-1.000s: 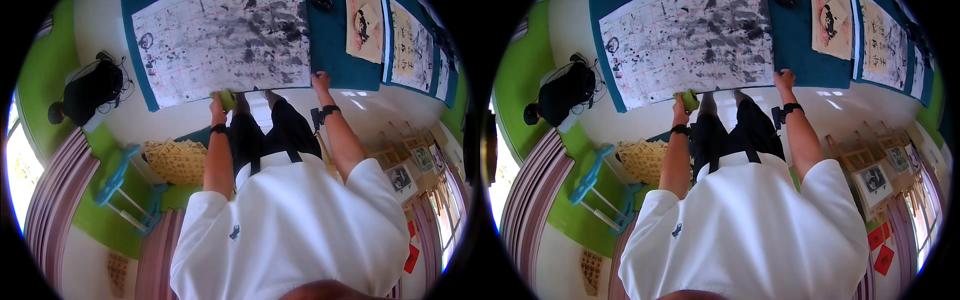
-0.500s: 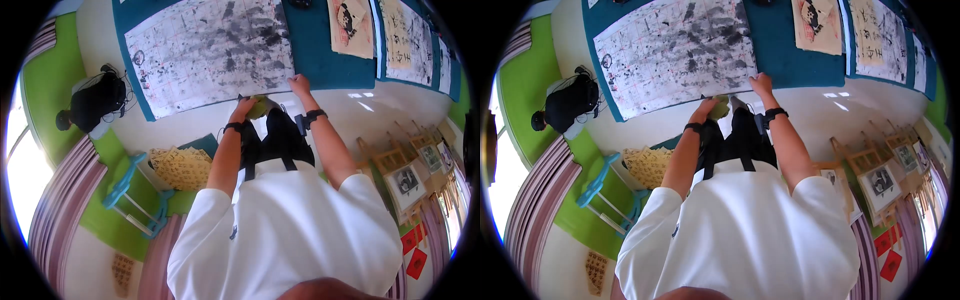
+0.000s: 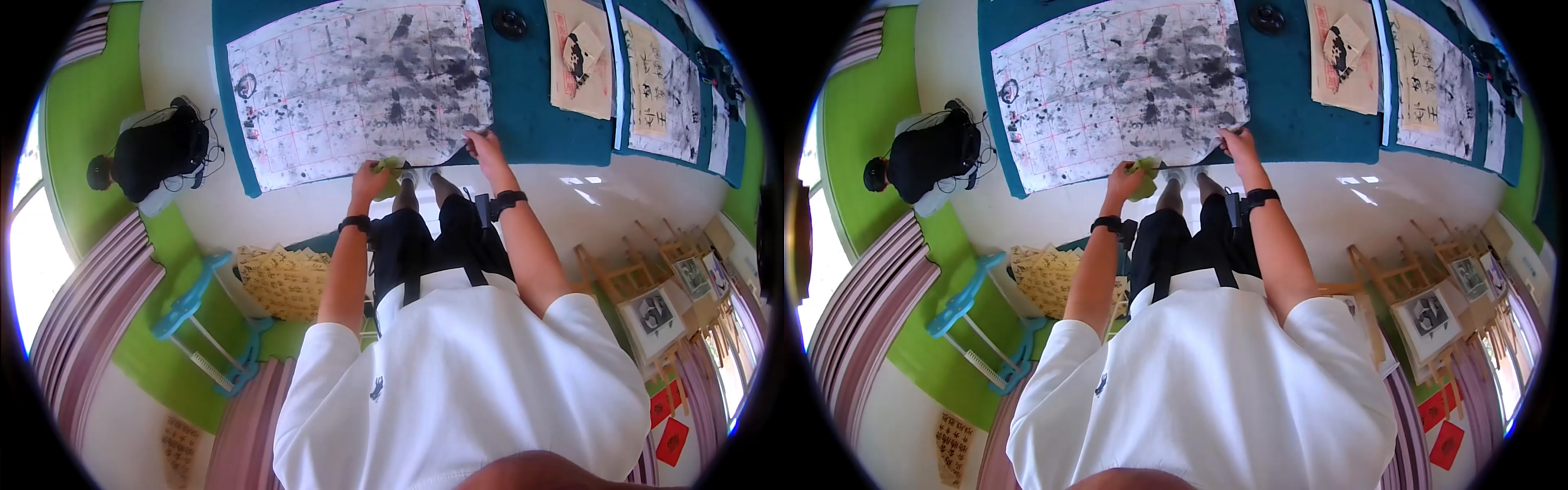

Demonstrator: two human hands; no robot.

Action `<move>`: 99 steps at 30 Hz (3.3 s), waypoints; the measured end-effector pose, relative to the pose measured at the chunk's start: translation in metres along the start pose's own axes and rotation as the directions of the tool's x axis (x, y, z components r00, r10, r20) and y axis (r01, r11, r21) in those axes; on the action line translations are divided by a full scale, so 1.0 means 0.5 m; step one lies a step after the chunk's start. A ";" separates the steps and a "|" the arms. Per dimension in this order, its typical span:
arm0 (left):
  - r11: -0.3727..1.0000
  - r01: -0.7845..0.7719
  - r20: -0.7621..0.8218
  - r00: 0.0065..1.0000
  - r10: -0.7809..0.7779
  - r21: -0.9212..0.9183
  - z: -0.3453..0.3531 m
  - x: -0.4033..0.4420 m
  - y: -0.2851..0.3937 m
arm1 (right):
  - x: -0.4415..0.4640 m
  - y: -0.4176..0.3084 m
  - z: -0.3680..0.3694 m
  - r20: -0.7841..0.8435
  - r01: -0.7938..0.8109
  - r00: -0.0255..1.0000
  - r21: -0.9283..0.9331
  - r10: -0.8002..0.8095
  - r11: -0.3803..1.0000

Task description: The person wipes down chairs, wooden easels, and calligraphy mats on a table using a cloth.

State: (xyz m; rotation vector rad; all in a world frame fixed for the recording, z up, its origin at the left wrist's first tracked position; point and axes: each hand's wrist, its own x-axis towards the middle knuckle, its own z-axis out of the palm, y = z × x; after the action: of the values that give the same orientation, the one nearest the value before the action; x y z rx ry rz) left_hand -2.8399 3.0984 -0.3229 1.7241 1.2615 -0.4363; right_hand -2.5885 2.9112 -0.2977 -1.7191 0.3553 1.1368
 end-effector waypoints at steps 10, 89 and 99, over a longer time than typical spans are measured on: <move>0.937 -0.340 -0.228 0.922 0.313 -0.086 -0.087 -0.031 -0.015 | -0.023 -0.032 0.216 0.197 0.332 0.937 -0.240 -0.289 0.912; 0.842 0.038 -0.447 0.834 -0.323 -0.539 0.097 -0.097 0.141 | 0.023 -0.049 -0.120 0.528 0.693 0.710 -0.644 -0.466 0.325; 0.769 0.018 -0.357 0.879 -0.317 -0.639 0.099 -0.081 0.109 | 0.035 -0.044 -0.448 -0.079 0.021 0.886 -0.977 -0.457 0.210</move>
State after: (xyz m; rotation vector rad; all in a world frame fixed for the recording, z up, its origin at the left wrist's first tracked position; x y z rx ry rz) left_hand -2.7971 3.0325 -0.2936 1.1570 1.6704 0.2966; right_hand -2.4477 2.7352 -0.2872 -2.9966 -0.6222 0.7528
